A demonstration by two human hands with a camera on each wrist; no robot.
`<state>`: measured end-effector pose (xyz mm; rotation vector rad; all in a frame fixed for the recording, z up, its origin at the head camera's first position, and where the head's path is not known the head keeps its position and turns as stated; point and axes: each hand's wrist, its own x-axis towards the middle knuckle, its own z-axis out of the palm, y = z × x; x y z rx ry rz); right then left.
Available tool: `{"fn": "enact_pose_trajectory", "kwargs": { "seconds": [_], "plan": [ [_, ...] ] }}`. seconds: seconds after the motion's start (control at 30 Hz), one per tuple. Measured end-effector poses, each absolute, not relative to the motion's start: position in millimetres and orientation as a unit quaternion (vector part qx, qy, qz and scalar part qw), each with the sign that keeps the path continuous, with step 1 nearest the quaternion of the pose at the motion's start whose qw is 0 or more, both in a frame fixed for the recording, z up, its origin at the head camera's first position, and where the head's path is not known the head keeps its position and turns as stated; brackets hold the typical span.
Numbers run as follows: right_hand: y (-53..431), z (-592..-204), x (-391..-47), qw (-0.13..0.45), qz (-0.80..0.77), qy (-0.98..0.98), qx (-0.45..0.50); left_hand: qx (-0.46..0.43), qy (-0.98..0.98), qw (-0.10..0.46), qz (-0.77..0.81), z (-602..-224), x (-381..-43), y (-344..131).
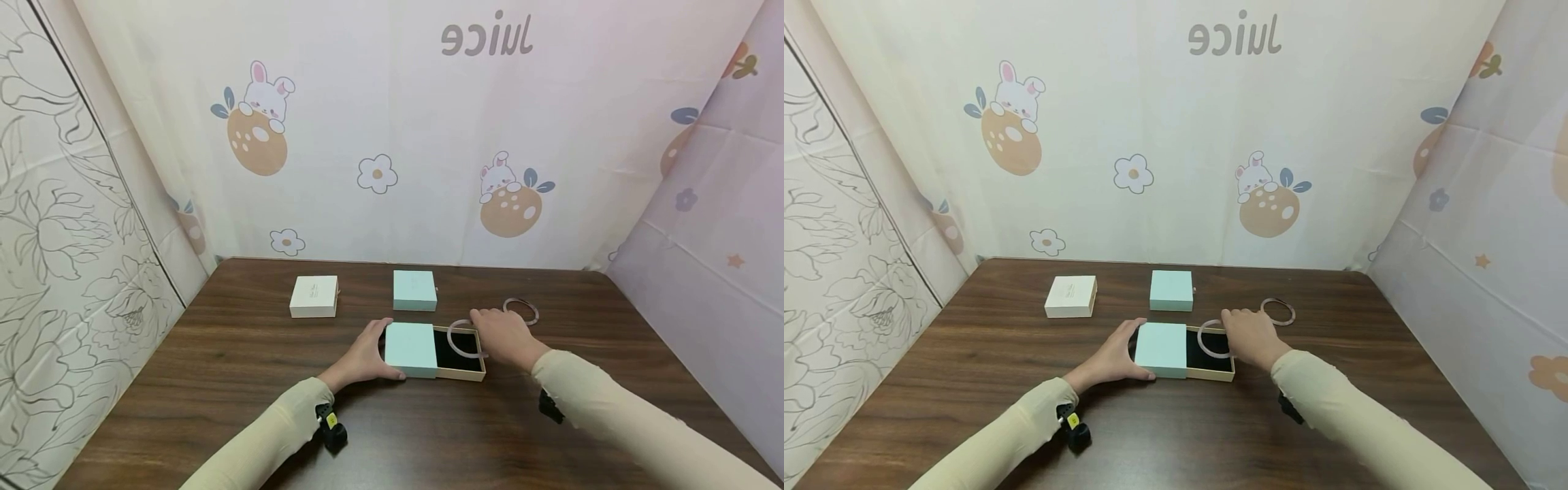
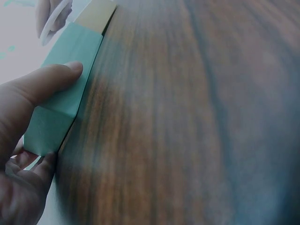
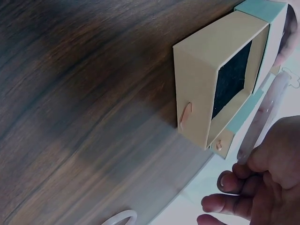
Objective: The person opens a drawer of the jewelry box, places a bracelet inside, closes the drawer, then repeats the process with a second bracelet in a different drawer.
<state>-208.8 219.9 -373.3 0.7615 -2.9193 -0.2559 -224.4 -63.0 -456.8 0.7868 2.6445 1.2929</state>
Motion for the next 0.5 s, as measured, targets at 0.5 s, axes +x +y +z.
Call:
{"fn": "enact_pose_trajectory", "kwargs": {
  "seconds": [0.5],
  "plan": [
    [208.1, -385.0, -211.0, 0.06, -0.102, -0.959, 0.259, 0.256, 0.867, 0.047, 0.425, -457.5, -225.0, -63.1]
  ]
}}
